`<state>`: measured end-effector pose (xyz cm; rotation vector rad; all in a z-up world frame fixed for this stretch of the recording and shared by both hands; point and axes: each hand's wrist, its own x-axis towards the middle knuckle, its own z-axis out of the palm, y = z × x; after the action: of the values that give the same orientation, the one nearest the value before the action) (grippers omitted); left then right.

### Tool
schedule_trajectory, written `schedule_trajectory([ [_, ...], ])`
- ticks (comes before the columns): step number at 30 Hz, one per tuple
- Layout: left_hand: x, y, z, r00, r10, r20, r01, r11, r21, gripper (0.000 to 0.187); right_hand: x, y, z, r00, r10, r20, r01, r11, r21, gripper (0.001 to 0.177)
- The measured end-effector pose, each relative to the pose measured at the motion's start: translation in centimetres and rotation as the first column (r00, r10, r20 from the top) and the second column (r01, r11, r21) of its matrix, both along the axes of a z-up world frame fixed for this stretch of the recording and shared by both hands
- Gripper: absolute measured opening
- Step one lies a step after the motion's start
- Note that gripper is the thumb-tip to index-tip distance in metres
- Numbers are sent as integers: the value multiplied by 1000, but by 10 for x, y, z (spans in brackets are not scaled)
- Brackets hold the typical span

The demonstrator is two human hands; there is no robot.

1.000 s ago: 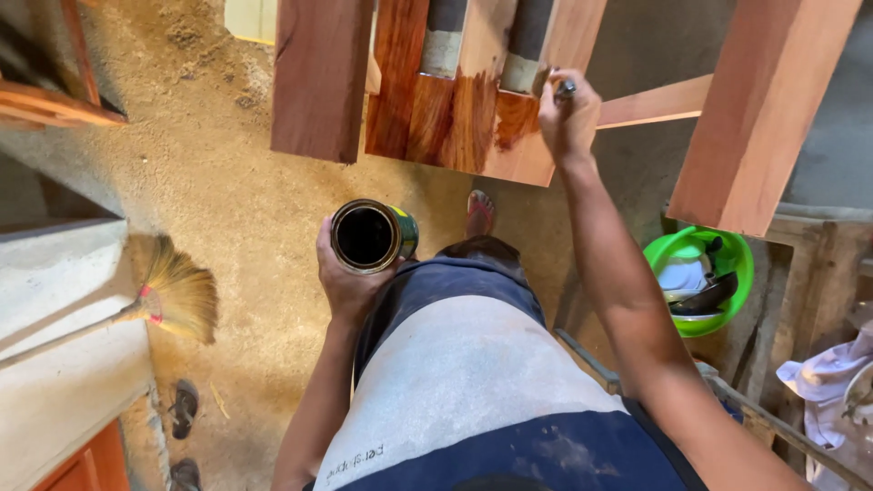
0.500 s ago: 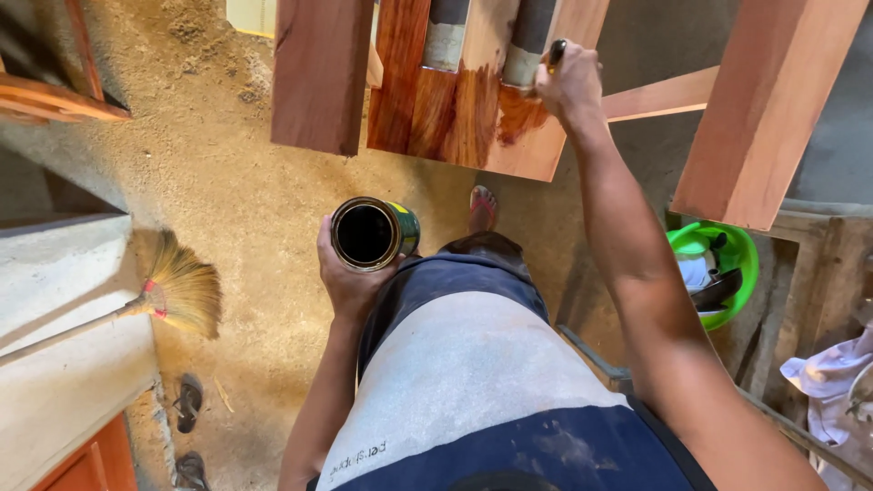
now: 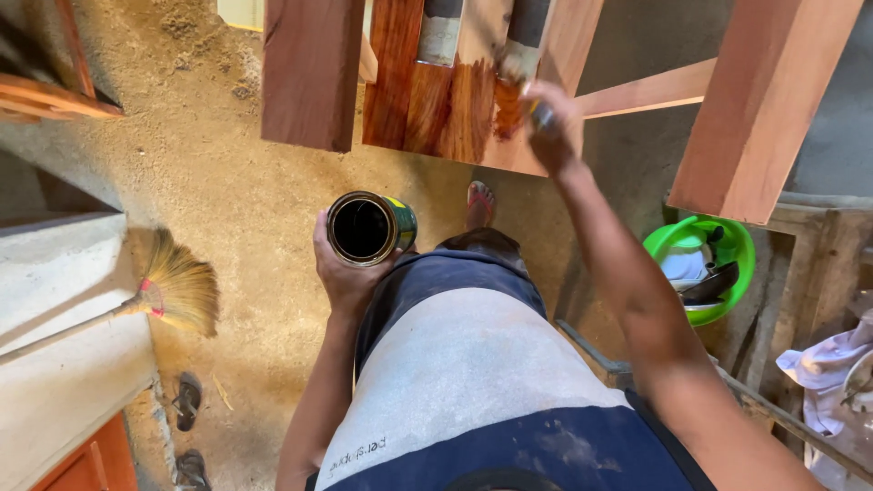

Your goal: The person applies a dark wood stain to a wooden chair frame using a paintbrush. They hold a can of stain in one hand and repeatedly dip the brush to coat the chair's legs and slats.

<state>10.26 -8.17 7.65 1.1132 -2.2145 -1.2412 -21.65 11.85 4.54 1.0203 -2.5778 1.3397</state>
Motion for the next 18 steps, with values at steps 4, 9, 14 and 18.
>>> schedule_trajectory([
  [4, 4, -3, -7, 999, 36, -22, -36, 999, 10, 133, 57, 66, -63, 959, 252, 134, -281, 910, 304, 17],
  [9, 7, -3, -13, 999, 17, -51, -19, 999, -34, 132, -4, 53, -76, 992, 35, 120, -46, 995, 92, 22],
  [14, 6, -3, -7, 997, -22, -79, 17, 998, -65, 133, 16, 45, -81, 994, -55, -93, 56, 998, 4, 16],
  [18, 6, 3, -9, 998, -8, -57, 6, 999, -37, 133, 95, 76, -68, 975, 221, -4, -216, 956, 197, 20],
])
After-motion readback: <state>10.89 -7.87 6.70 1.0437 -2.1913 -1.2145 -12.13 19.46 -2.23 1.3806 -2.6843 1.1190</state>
